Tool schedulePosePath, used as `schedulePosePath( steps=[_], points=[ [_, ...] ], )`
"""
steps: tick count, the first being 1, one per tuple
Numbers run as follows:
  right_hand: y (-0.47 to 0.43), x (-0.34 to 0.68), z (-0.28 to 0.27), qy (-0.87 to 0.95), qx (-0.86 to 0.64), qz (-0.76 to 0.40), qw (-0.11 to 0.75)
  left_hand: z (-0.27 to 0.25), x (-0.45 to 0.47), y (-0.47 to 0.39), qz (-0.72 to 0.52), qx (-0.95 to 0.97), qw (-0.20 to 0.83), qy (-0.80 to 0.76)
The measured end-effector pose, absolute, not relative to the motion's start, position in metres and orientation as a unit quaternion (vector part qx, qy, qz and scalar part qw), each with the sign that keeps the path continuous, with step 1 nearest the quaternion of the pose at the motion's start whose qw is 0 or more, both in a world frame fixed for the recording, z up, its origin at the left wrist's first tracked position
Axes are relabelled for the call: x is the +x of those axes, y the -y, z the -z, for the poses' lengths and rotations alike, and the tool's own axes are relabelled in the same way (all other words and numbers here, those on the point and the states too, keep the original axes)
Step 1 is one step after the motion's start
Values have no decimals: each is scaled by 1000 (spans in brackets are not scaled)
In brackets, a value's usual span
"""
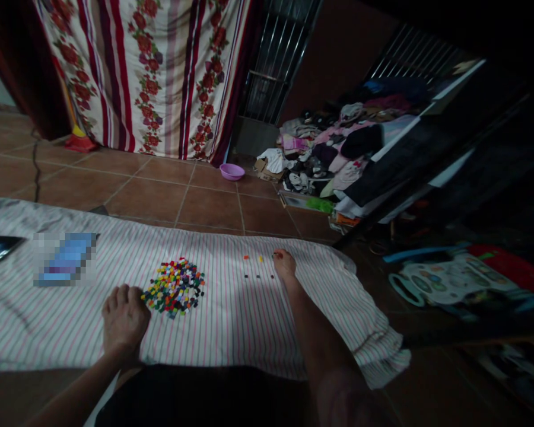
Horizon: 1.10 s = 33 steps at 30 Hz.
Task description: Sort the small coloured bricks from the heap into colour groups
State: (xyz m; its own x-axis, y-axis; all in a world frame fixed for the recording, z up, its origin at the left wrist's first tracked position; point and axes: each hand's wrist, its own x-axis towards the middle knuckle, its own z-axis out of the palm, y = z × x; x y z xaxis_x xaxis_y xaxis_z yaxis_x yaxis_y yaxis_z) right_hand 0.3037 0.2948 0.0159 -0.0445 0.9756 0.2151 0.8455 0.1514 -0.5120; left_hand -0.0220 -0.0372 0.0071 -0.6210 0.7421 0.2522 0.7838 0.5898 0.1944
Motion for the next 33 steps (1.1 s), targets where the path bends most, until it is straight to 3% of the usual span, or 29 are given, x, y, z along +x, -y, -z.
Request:
schedulePosePath(
  steps=[16, 33],
  points=[
    [-295, 313, -3, 786, -580, -103, 186, -2, -24, 36, 134, -425, 86, 891],
    [-281, 316, -13, 739, -624, -86, 238, -1, -24, 36, 131, -427, 97, 890]
  ],
)
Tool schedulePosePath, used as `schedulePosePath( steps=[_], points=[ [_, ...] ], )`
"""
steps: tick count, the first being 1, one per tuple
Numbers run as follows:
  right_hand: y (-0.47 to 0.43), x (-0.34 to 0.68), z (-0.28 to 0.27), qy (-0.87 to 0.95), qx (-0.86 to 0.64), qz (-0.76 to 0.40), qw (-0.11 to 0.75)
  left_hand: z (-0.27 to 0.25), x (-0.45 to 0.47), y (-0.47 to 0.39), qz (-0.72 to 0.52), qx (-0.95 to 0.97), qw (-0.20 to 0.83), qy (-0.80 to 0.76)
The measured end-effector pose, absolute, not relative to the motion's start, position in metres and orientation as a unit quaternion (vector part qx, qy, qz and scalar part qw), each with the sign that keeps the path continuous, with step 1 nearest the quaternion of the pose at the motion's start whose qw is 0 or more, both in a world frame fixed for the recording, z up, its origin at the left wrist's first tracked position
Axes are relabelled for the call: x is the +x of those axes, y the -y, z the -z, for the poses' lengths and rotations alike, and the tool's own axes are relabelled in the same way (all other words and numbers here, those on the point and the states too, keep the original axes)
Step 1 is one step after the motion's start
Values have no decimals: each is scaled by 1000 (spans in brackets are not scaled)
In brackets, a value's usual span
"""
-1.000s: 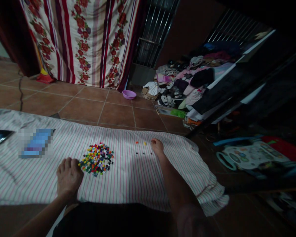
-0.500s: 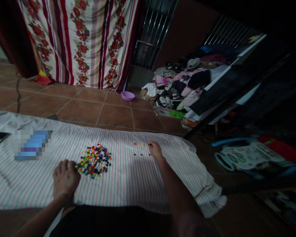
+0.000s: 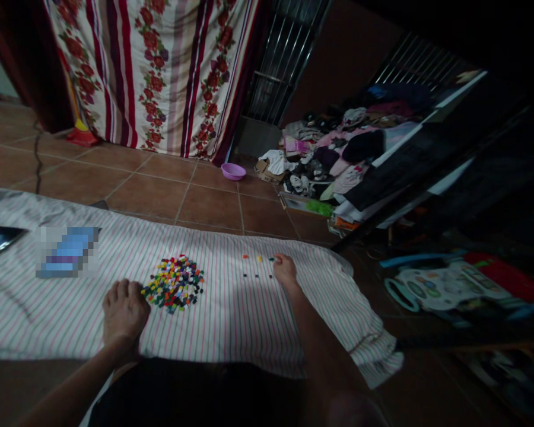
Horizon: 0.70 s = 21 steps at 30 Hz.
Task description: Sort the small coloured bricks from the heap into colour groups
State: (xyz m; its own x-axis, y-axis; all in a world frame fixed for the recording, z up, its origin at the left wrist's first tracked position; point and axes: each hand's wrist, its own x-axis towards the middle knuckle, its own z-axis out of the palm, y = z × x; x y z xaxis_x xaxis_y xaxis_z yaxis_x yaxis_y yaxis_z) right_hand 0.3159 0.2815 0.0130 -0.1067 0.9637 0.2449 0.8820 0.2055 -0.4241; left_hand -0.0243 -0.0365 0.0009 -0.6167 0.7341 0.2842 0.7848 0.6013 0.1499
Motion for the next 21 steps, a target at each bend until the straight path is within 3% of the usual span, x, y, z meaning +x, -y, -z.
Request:
schedulePosePath(
  steps=[17, 21],
  points=[
    [-220, 304, -20, 788, -526, -104, 301, -9, -22, 36, 154, -417, 69, 893],
    [-187, 263, -20, 819, -446, -177, 314, -5, -23, 35, 157, -408, 78, 896]
  ],
)
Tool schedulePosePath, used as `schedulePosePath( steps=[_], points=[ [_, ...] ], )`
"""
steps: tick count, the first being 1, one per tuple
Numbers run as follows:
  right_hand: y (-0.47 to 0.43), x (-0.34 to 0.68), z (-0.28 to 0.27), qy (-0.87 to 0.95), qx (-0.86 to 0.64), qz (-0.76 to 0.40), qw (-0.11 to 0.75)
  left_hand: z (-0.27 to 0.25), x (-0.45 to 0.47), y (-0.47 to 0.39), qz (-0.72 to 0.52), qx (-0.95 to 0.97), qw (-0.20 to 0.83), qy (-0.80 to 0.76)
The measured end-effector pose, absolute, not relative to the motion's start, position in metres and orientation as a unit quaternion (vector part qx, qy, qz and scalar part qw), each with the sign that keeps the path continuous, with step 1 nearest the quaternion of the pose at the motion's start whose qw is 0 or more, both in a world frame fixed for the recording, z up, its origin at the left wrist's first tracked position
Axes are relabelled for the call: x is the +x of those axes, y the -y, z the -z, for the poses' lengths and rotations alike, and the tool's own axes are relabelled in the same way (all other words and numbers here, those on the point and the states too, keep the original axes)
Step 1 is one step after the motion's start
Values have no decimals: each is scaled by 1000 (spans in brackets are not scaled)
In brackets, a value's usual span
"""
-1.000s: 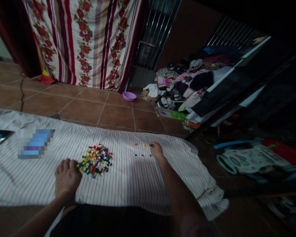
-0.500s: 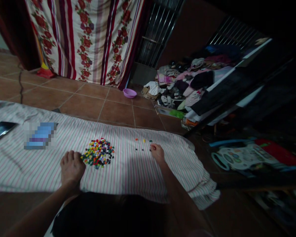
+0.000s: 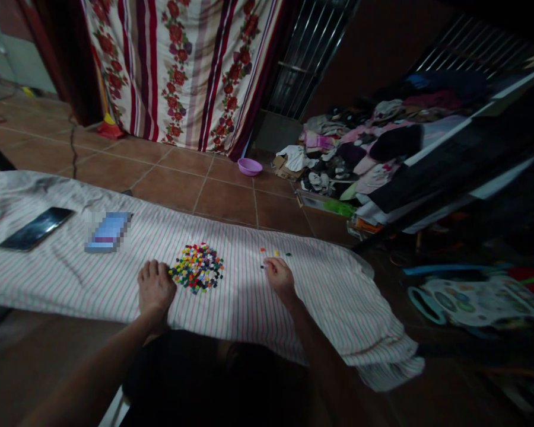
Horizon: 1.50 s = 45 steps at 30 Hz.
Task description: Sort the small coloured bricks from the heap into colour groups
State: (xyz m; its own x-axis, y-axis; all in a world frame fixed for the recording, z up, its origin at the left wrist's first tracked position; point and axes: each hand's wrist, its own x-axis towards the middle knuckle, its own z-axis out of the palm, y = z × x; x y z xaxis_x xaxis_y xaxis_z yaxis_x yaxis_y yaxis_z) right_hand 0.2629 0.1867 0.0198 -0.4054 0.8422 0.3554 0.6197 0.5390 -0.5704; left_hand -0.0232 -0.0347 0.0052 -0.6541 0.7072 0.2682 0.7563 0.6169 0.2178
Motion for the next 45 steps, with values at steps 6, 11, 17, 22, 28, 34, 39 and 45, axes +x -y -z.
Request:
schedulePosePath(
  steps=[6, 11, 17, 22, 28, 34, 39, 45],
  points=[
    [-112, 199, -4, 851, -359, -279, 262, -3, -24, 35, 165, -404, 84, 896],
    [-81, 175, 8, 859, -362, -279, 231, -3, -23, 35, 167, -404, 83, 896],
    [-70, 167, 14, 862, -400, -210, 232, 0, -25, 35, 169, -404, 88, 895],
    [-69, 167, 14, 863, -404, -191, 237, 0, -25, 35, 181, -399, 69, 896],
    [-68, 158, 10, 854, -426, -187, 235, -2, -24, 36, 180, -399, 75, 896],
    [-64, 152, 7, 849, -448, -172, 221, -4, -24, 36, 183, -401, 68, 895],
    [-62, 153, 6, 851, -454, -167, 203, -7, -23, 37, 167, -407, 80, 895],
    [-62, 153, 4, 849, -459, -173, 199, -9, -22, 38, 154, -408, 81, 896]
  ],
)
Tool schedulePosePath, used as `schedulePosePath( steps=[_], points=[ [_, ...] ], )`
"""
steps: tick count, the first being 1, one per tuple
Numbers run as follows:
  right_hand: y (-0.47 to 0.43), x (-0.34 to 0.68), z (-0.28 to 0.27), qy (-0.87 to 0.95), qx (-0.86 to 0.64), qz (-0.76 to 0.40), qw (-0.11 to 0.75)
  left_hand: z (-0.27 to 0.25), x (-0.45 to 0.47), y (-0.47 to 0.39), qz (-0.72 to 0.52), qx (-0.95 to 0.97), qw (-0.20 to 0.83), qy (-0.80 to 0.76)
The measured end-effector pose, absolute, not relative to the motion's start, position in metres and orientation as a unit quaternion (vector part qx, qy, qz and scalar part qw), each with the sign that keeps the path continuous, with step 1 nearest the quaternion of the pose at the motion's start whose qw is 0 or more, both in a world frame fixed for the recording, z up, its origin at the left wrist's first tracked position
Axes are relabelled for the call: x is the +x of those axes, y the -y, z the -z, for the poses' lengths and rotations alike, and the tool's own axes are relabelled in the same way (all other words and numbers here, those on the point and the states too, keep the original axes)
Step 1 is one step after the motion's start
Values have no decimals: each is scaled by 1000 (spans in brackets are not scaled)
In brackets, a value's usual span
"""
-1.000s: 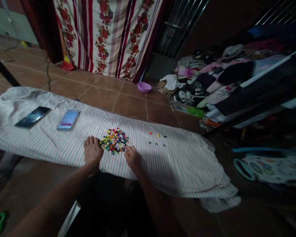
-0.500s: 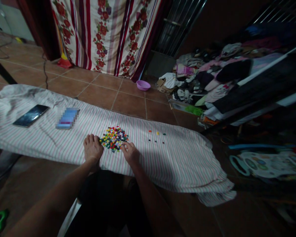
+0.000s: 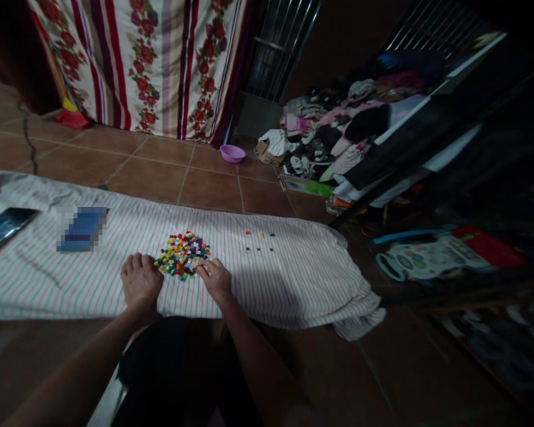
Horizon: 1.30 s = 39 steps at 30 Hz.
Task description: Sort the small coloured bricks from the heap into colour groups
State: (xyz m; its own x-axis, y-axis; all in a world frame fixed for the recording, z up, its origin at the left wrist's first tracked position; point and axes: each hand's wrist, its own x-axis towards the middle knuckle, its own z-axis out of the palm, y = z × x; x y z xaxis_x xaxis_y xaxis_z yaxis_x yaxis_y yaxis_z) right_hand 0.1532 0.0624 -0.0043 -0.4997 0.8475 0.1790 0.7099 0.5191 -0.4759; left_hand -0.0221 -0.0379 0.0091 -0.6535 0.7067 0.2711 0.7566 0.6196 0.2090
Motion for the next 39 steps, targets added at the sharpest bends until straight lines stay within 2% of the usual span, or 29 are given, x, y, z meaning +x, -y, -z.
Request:
schedulePosePath(
  steps=[13, 29, 39],
  points=[
    [-62, 157, 10, 883, -404, -162, 176, -7, -23, 36, 176, -400, 73, 897],
    [-61, 155, 2, 859, -413, -188, 239, 5, -27, 34, 180, -394, 86, 897],
    [-58, 144, -9, 862, -459, -145, 159, -2, -25, 35, 177, -403, 97, 893]
  ],
)
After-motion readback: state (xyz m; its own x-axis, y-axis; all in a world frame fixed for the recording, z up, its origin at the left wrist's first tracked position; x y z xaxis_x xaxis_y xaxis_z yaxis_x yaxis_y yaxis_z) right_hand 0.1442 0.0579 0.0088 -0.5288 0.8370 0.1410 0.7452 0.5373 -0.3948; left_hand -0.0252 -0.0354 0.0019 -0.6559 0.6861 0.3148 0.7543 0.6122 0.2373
